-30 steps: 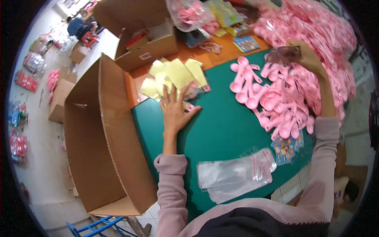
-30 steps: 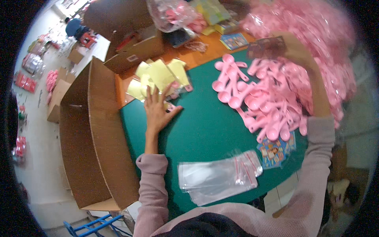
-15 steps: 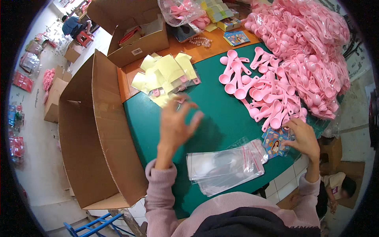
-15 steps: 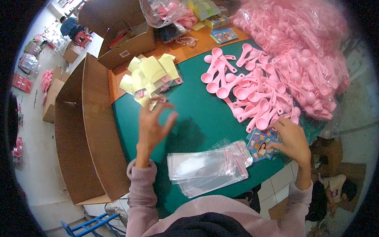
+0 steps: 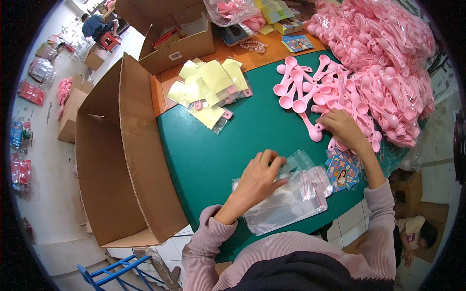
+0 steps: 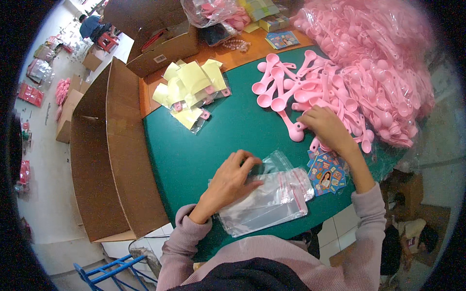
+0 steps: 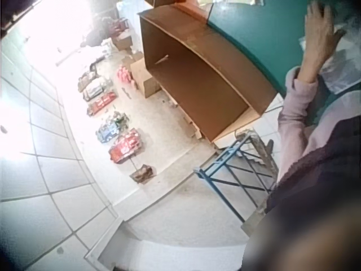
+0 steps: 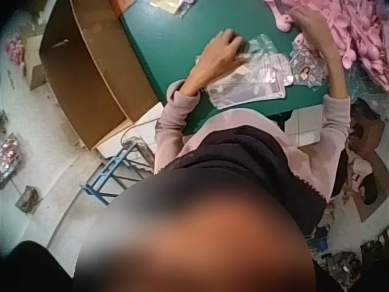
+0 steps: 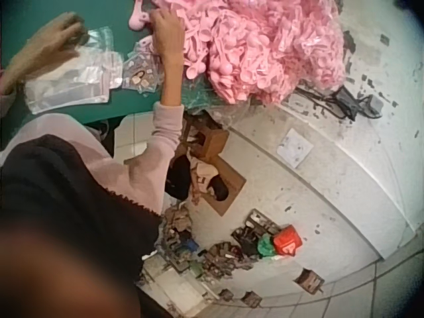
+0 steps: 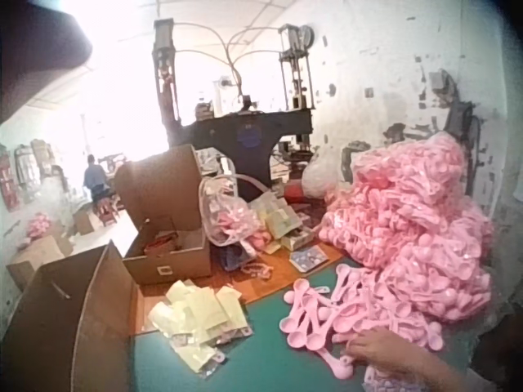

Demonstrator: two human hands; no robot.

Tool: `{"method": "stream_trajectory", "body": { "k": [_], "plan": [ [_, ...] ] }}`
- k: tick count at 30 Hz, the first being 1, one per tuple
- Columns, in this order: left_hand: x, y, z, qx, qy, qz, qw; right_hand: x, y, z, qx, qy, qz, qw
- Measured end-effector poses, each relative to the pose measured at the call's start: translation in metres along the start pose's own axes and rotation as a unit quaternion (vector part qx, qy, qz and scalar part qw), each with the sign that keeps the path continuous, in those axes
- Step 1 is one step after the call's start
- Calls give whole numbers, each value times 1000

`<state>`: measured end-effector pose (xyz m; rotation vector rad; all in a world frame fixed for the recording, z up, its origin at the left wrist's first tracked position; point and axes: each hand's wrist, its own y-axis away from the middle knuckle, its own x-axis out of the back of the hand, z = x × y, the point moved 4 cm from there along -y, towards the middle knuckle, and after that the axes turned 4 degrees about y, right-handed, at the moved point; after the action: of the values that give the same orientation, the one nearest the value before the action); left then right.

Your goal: Manually packaging pink plastic spoons and promotional cards into small plastic bags at a workstation.

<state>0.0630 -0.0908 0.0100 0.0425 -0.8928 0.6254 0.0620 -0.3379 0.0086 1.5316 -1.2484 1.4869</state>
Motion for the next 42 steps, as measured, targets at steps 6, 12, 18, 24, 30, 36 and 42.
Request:
{"method": "stream_trajectory", "body": {
  "k": [6, 12, 18, 24, 30, 36, 42],
  "plan": [
    [-16, 5, -15, 128, 206, -16, 970, 34, -1, -2, -84, -174, 61, 979],
    [-4, -4, -5, 53, 47, 26, 997, 75, 24, -47, -168, -261, 185, 933],
    [-13, 0, -20, 161, 541, -23, 825, 55, 46, -83, -277, -311, 243, 876],
    [-6, 2, -18, 250, 538, -69, 802, 34, 49, -97, -312, -457, 368, 747],
    [-6, 5, -16, 250, 492, -48, 832, 33, 39, -110, -312, -486, 356, 734],
    [-5, 3, -13, 267, 522, -18, 810, 34, 40, -111, -337, -468, 349, 738],
    [-12, 7, -14, 244, 550, -36, 798, 43, 27, -115, -351, -416, 279, 791]
  ]
}}
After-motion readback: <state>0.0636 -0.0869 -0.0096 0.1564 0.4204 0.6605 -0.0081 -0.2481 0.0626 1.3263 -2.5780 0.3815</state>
